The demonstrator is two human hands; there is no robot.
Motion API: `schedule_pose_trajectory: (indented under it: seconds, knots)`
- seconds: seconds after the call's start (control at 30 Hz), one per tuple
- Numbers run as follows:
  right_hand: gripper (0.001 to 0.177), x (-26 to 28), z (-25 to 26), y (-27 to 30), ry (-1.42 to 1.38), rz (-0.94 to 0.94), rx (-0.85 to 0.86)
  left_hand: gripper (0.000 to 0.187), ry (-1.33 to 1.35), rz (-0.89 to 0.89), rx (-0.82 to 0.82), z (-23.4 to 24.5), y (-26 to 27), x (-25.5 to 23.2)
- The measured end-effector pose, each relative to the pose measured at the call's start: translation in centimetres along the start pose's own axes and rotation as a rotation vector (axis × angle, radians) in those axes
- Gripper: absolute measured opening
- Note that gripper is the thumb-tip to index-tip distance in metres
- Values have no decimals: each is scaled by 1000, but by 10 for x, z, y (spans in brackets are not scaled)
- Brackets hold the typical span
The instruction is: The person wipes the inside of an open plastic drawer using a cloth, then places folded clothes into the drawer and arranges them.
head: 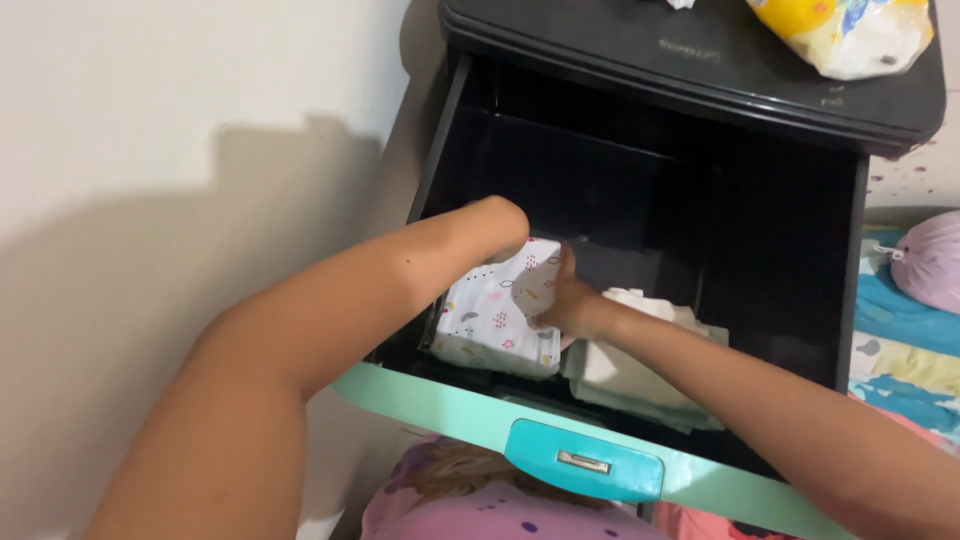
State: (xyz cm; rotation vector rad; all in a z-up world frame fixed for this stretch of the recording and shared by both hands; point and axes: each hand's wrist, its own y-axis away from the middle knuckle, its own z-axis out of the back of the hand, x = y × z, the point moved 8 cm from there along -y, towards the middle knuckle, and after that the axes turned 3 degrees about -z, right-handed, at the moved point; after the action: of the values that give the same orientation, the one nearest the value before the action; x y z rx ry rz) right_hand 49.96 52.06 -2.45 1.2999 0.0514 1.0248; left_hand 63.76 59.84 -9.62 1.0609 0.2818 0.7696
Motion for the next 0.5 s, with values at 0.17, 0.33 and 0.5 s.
schedule_pose_trajectory:
  seconds: [0.17,0.33,0.5]
  knots:
    - [129,-26,-8,-32,-182,1,70,39,42,62,-54,-3,10,-4]
    - [121,-24,-17,-19,-57,-19,47,39,64,105,-89,-3,33,-12]
    - [50,17,-1,25,717,250,-181,40,100,107,-356,25,47,-8]
